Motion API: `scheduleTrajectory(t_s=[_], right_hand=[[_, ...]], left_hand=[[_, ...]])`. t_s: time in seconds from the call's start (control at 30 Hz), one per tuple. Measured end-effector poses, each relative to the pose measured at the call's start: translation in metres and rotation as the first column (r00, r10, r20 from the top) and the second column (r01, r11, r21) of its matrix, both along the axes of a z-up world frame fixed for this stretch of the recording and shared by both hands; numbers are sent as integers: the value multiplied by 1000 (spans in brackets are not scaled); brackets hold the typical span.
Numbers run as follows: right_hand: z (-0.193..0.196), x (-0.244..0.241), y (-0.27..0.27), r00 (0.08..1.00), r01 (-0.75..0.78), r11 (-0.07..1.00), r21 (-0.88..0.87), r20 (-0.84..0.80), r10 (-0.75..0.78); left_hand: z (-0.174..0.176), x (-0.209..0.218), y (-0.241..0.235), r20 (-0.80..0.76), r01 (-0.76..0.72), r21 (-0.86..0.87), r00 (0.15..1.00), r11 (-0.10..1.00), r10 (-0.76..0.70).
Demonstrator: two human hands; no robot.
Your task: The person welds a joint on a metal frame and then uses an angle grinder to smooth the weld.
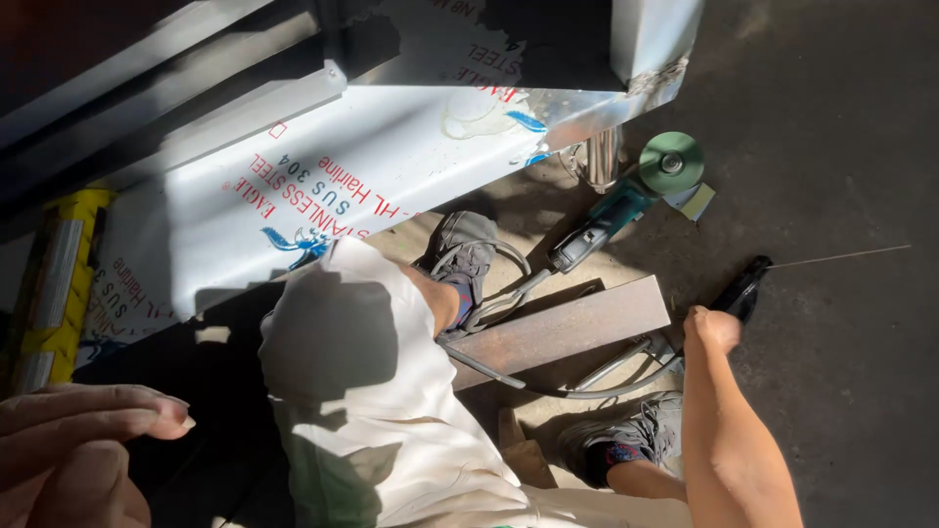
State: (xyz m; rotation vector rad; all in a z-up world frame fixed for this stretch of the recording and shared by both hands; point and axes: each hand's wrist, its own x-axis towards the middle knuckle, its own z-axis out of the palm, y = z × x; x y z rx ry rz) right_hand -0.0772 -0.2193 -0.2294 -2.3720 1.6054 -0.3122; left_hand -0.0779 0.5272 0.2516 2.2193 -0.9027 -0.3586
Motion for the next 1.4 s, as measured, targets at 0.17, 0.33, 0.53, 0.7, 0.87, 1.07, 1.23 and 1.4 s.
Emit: scheduleTrajectory(t_s=[0.17, 0.33, 0.53, 0.7, 0.87, 1.07, 1.23, 1.4], right_hand=[[15, -36, 27, 999, 8, 989, -151, -32, -13], [77, -49, 44, 982, -122, 992, 24, 149, 117], [84, -88, 106, 930, 238, 488, 840, -342, 136], [22, -142, 169, 951, -109, 837, 536, -188, 244], [25, -166, 125, 984, 148, 646, 749, -46, -172], [122, -172, 72, 762, -46, 38, 998, 60, -645], [121, -189, 64, 900, 19, 38, 999, 0, -436], [103, -155, 80, 834, -218, 292, 931, 333, -440]], left_hand=[[13, -61, -117, -28, -786, -137, 611, 603, 791], [-77, -64, -105, -230, -860, 296, 358, 416, 905], [-79, -42, -148, -265, -930, 24, 347, 366, 900], [-88, 9, -160, -204, -699, -40, 705, 714, 679], [-90, 37, -159, -95, -74, 112, 992, 991, 85], [-87, 21, -480, -1, -18, 350, 1000, 936, 19], [-205, 49, -504, -79, 77, 669, 996, 739, -32], [-303, 59, -463, -133, -46, 737, 968, 674, 211]])
